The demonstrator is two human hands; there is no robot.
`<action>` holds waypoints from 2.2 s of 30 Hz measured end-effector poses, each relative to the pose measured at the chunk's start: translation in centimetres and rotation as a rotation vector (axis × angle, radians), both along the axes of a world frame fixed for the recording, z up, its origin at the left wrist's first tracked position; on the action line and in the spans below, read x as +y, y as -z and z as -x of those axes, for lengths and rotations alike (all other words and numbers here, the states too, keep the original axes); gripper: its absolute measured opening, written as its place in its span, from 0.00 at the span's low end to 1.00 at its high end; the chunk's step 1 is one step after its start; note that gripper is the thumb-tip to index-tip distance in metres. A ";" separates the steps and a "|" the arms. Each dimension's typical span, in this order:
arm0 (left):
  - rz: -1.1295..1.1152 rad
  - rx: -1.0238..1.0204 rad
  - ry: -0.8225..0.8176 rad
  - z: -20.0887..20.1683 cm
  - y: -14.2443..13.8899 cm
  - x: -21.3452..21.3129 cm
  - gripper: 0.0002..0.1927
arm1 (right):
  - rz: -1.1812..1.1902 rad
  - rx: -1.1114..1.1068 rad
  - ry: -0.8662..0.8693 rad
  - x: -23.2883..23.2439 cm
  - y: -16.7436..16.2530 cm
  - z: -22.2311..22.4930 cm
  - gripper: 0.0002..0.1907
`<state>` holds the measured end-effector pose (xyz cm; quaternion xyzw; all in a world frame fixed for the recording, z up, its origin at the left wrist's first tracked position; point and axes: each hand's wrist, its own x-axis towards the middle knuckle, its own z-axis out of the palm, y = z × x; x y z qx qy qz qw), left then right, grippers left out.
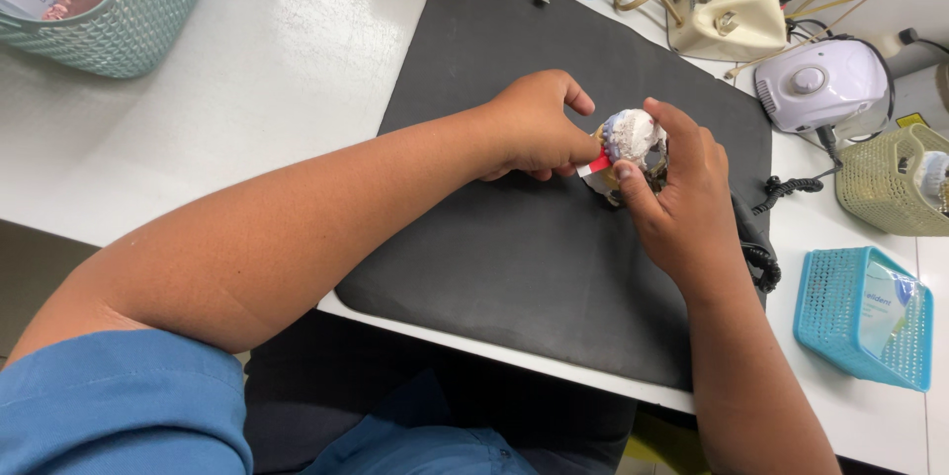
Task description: The person uses a rotary handpiece to grind and shape a small dental crown/prosthesis piece held in their fingers, periodically fitting it against the teeth on a dental articulator model on the mat. They close the articulator to check the bite, use red articulating paper between the arches, then resume grinding the piece with the handpiece.
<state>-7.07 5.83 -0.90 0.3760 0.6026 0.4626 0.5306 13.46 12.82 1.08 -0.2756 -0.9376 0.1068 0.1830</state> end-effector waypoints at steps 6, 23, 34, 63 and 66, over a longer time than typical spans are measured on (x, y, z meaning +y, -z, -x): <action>0.016 0.014 0.011 0.4 -0.3 -0.1 0.33 | 0.185 0.194 -0.041 -0.2 0.2 -0.1 0.28; 0.109 0.131 0.072 1.3 -1.0 -0.6 0.33 | -0.043 -0.013 -0.025 0.1 0.2 -0.3 0.28; 0.140 0.596 0.251 4.7 -2.8 -1.6 0.18 | 0.355 0.313 -0.191 1.9 1.3 -1.7 0.29; -0.580 0.896 0.300 -1.6 -0.1 0.2 0.09 | 0.978 0.786 -0.592 7.4 3.8 -3.8 0.31; -0.570 0.932 0.282 -1.8 0.0 0.3 0.07 | 0.962 0.757 -0.608 8.2 3.7 -4.0 0.31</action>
